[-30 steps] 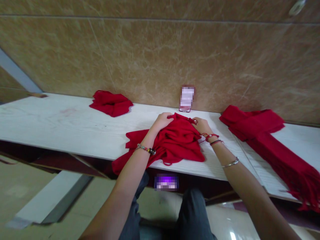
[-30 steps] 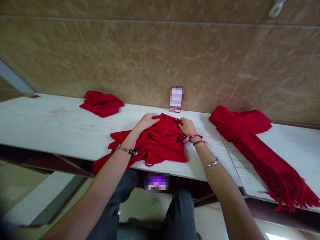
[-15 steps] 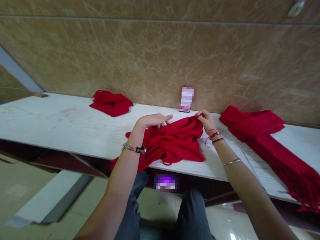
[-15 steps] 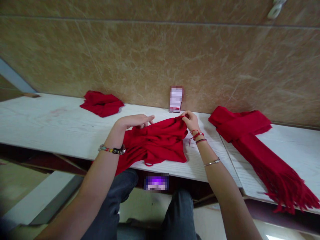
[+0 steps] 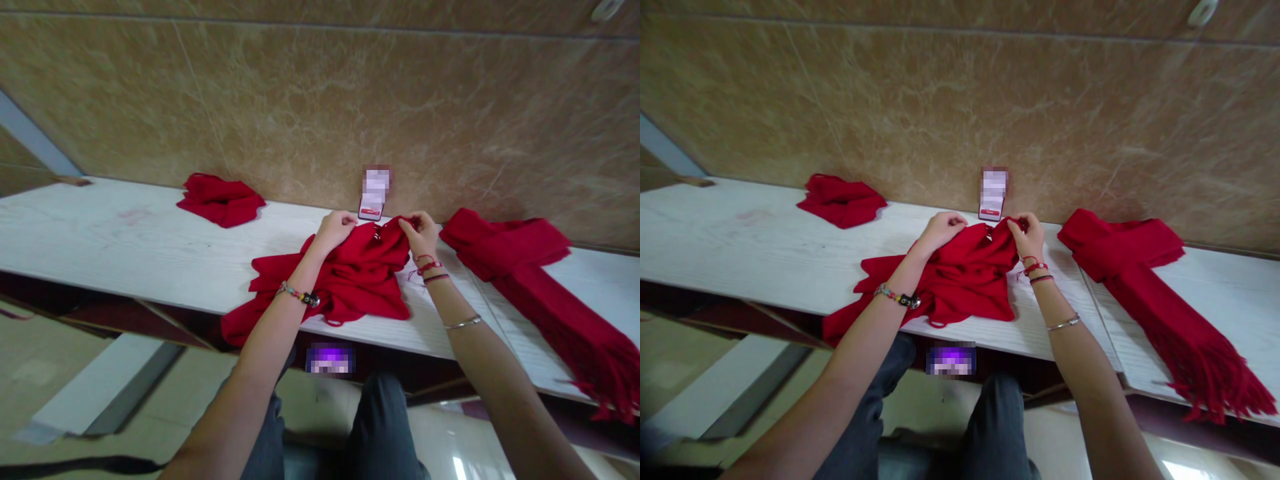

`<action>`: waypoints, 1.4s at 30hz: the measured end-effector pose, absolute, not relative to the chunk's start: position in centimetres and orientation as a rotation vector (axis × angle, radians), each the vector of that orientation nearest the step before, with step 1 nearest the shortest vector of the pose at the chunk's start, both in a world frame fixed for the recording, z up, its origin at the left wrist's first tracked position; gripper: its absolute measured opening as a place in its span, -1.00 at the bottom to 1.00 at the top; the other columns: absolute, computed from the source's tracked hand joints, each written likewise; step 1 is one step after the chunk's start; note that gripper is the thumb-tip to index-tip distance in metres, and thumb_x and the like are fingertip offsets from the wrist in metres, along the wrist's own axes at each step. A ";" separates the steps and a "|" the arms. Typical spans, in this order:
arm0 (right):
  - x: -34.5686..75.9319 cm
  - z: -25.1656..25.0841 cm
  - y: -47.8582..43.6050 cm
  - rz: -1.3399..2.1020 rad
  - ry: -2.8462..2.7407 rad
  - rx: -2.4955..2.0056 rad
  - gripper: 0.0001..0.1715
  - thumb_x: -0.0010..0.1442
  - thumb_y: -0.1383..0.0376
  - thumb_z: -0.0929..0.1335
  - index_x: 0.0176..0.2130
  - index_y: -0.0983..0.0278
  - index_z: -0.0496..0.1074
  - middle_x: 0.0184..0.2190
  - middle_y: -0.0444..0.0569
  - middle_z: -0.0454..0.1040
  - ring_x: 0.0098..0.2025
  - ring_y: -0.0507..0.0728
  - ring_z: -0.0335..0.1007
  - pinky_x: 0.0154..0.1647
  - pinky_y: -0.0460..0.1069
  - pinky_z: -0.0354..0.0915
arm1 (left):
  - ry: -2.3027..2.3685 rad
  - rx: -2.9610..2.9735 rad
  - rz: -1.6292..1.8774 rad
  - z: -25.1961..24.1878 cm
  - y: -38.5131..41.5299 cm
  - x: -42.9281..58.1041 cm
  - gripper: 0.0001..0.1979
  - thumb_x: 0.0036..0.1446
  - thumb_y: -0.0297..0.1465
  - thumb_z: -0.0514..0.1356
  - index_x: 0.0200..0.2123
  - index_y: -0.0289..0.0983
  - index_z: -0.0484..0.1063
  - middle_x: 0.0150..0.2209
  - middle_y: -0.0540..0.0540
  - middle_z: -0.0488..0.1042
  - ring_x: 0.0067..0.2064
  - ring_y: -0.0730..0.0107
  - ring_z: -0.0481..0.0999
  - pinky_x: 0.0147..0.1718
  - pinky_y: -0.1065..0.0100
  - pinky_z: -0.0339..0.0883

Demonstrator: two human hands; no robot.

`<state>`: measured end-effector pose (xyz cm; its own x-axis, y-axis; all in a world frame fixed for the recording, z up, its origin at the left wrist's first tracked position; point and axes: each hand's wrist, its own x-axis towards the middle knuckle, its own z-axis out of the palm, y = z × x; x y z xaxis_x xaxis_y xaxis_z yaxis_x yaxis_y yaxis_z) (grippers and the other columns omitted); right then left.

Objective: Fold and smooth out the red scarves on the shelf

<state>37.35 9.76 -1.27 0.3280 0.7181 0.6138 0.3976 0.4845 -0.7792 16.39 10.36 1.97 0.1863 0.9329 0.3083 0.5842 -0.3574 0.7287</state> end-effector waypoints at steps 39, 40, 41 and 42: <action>39.3 -2.4 10.2 -0.306 -1.461 -1.411 -0.71 0.00 0.38 0.28 -0.23 0.30 0.45 -0.10 0.18 0.34 -0.04 0.26 0.27 0.01 0.21 0.22 | 1.725 2.290 0.604 6.0 6.9 10.4 -0.51 -0.09 -0.42 0.30 -0.01 -0.25 0.42 0.06 -0.20 0.36 0.11 0.01 0.30 0.09 0.19 0.10; 38.6 -2.2 9.7 -0.304 -1.559 -1.368 -0.69 0.01 0.36 0.30 -0.18 0.28 0.44 -0.02 0.18 0.31 0.03 0.28 0.23 0.04 0.24 0.19 | 1.585 2.296 0.462 6.1 6.5 10.3 -0.43 -0.20 -0.38 0.36 -0.02 -0.22 0.43 0.03 -0.17 0.39 0.12 0.02 0.30 0.09 0.21 0.10; 37.7 -2.0 9.1 -0.276 -1.687 -1.307 -0.67 0.04 0.31 0.31 -0.14 0.26 0.43 0.03 0.17 0.28 0.07 0.30 0.20 0.07 0.25 0.16 | 1.441 2.304 0.341 6.1 6.1 10.3 -0.38 -0.28 -0.36 0.39 -0.03 -0.20 0.43 0.01 -0.14 0.42 0.12 0.05 0.31 0.08 0.25 0.11; 36.8 -1.7 8.4 -0.218 -1.840 -1.226 -0.66 0.08 0.27 0.32 -0.10 0.23 0.42 0.05 0.15 0.28 0.10 0.30 0.18 0.09 0.26 0.15 | 1.322 2.311 0.251 6.0 5.8 10.4 -0.36 -0.33 -0.35 0.40 -0.05 -0.18 0.44 0.00 -0.12 0.44 0.12 0.09 0.32 0.07 0.29 0.13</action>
<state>36.84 8.40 -1.70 -0.1168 0.6561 0.7455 0.8119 0.4954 -0.3088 10.41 5.78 5.95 0.5210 0.8507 -0.0692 0.7661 -0.4303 0.4775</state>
